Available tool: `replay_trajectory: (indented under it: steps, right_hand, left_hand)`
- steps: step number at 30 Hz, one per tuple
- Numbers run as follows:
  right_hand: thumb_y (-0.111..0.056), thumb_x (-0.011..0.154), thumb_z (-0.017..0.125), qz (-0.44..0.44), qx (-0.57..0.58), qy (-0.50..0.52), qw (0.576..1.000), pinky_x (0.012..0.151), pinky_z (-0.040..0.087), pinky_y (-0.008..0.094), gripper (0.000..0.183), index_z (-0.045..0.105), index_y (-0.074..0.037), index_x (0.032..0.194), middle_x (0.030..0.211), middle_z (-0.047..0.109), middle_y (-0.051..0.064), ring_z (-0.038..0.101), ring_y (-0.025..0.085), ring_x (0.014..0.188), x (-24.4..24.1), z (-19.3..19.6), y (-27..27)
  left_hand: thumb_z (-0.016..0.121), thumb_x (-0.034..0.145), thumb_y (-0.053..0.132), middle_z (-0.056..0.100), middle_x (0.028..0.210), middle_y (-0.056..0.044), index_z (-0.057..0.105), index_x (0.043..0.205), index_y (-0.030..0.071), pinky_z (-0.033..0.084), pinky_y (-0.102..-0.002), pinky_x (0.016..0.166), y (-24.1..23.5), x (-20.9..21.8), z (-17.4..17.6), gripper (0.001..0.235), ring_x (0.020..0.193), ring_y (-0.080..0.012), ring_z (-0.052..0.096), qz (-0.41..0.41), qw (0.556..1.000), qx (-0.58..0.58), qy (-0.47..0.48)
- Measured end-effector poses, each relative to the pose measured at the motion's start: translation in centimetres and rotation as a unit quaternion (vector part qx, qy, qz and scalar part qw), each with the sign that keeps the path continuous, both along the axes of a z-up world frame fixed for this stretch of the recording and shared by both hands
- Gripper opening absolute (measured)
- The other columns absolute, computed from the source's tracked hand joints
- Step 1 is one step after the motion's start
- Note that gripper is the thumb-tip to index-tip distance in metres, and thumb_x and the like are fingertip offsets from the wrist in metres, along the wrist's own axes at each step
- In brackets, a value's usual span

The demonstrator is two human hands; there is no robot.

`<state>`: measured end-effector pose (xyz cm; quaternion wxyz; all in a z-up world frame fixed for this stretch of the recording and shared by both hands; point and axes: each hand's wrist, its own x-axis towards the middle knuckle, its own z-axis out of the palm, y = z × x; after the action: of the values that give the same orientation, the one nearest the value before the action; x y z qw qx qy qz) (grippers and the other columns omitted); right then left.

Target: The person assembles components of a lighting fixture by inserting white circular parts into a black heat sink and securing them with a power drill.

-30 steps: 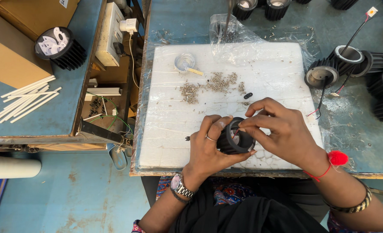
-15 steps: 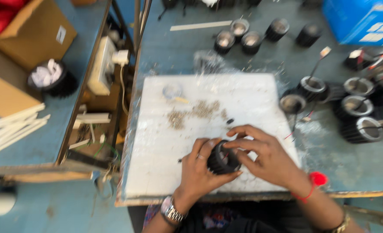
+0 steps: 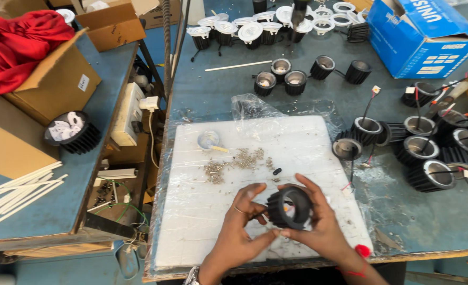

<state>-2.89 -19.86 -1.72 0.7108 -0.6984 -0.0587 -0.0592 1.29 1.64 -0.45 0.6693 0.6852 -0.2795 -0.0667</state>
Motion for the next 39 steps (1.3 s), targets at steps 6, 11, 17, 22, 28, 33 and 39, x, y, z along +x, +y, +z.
replay_trajectory:
  steps: [6,11,17,22,28,33,39]
  right_hand:
    - [0.0,0.063,0.091,0.0,-0.009,-0.084,0.996,0.104,0.053,0.042,0.114,0.025,-0.009,0.156,0.141,0.059,0.021,0.06,0.028,0.128,-1.7,0.1,0.7]
    - [-0.007,0.07,0.09,0.031,0.096,-0.097,0.99,0.107,0.052,0.05,0.111,0.022,-0.012,0.157,0.142,0.056,0.029,0.058,0.039,0.133,-3.8,-1.4,0.5]
    - [-0.015,0.077,0.093,0.021,0.224,-0.16,0.961,0.099,0.056,0.064,0.108,0.023,-0.027,0.158,0.138,0.052,0.034,0.058,0.049,0.128,-5.2,-0.6,0.3]
    - [-0.022,0.085,0.094,0.049,0.338,-0.229,0.911,0.105,0.054,0.064,0.104,0.028,-0.036,0.164,0.141,0.052,0.032,0.059,0.047,0.13,-5.8,0.9,0.8]
    - [-0.035,0.086,0.086,-0.003,0.403,-0.232,0.885,0.086,0.056,0.062,0.084,0.037,-0.041,0.154,0.134,0.05,0.03,0.058,0.045,0.12,-5.6,1.9,1.1]
    - [-0.054,0.095,0.078,-0.103,0.357,-0.243,0.896,0.1,0.051,0.069,0.069,0.038,-0.036,0.148,0.126,0.049,0.024,0.058,0.036,0.117,-4.8,2.4,2.2]
    - [-0.057,0.094,0.08,-0.148,0.306,-0.251,0.907,0.103,0.052,0.067,0.072,0.037,-0.042,0.149,0.125,0.05,0.019,0.058,0.032,0.118,-4.6,4.6,2.9]
  left_hand:
    - [0.058,0.088,-0.009,0.075,0.1,-0.01,0.068,0.118,-0.006,0.057,-0.026,0.076,0.0,0.4,-1.9,0.032,0.085,-0.0103,0.068,-0.058,0.976,-0.131,0.164]
    - [0.064,0.09,0.001,0.075,0.082,-0.007,0.071,0.102,-0.008,0.052,-0.023,0.063,0.2,-2.2,0.5,0.017,0.07,-0.007,0.065,0.005,0.995,-0.018,0.099]
    - [0.076,0.084,0.017,0.069,0.072,-0.012,0.073,0.095,-0.006,0.044,-0.029,0.05,-0.6,-3.9,4.4,0.025,0.055,-0.012,0.056,-0.001,0.997,0.07,-0.011]
    - [0.089,0.079,0.024,0.067,0.073,-0.016,0.075,0.108,-0.006,0.049,-0.035,0.055,-1.3,-5.0,6.6,0.044,0.062,-0.021,0.061,-0.042,0.995,0.08,-0.035]
    - [0.086,0.097,0.022,0.072,0.107,-0.019,0.066,0.115,-0.004,0.065,-0.034,0.088,-3.1,-4.5,4.7,0.038,0.103,-0.0288,0.077,-0.053,0.949,0.009,-0.31]
    - [0.09,0.096,0.02,0.068,0.089,-0.009,0.065,0.13,0.0,0.061,-0.03,0.069,-4.5,-3.0,3.9,0.047,0.077,-0.0208,0.073,-0.023,0.947,-0.037,-0.318]
    - [0.089,0.089,0.028,0.058,0.084,-0.005,0.054,0.151,-0.004,0.055,-0.027,0.061,-4.4,-4.0,5.0,0.078,0.072,-0.0162,0.065,-0.025,0.953,-0.046,-0.298]
